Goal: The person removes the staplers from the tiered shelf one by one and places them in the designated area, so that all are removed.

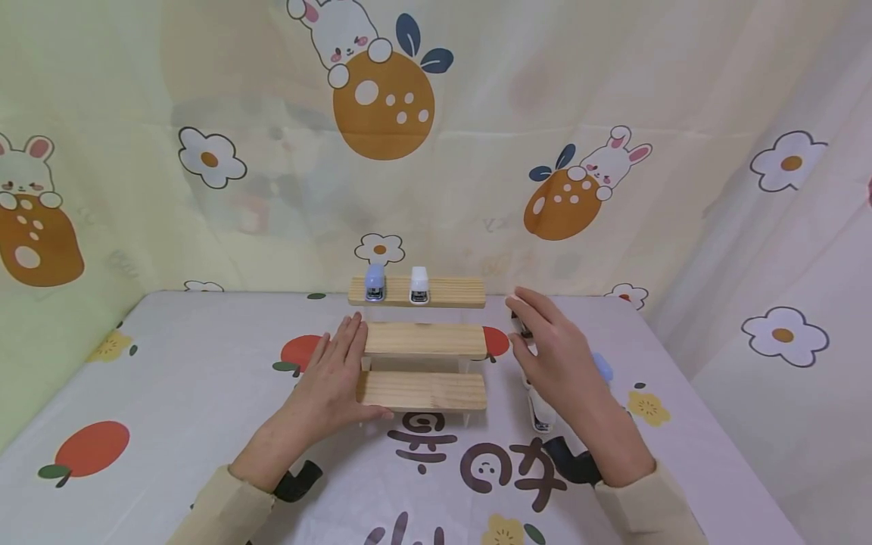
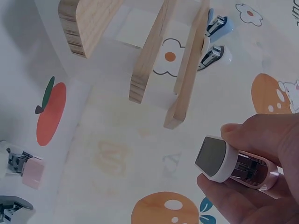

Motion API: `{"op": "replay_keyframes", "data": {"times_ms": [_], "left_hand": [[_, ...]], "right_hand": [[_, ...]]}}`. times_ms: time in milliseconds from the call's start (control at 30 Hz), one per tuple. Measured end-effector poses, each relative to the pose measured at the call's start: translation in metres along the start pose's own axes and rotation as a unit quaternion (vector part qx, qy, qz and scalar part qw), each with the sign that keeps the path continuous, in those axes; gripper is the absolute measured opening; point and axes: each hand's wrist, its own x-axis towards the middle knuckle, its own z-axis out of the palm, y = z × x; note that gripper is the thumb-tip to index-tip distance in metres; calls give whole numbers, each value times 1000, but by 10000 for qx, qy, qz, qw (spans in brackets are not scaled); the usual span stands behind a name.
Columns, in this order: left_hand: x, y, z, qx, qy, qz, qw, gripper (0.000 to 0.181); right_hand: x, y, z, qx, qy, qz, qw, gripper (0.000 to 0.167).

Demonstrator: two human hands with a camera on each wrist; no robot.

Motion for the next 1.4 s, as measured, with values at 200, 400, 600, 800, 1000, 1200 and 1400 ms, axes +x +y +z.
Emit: {"op": "replay_keyframes", "data": {"times_ms": [200,400,600,800,1000,1200,1400], "left_hand": [[-1,0,-1,2,-1,4,10000,138],[-1,1,-2,11,6,18,10000,138],[-1,1,-1,-1,35,18,10000,138],[-1,1,-1,-4,25,35,10000,138],[-1,1,-1,-7,31,44,10000,138],[-1,1,-1,-82,18,26,10000,138],[-2,1,-1,-70,37,30,10000,138]], "right_hand": [[-11,0,-1,54,24,138,9999,55],[-21,2,-2,177,41,274,9995,55],[-31,4,-3,100,17,392,9992,55],[-42,7,-6,172,-179,733,9970,56],[-52,16,-8,28,-306,819,9962,54],[-58,25,-10,-105,-480,751,9960,52],[-61,33,-11,-153,-797,832,9932,48]]}}
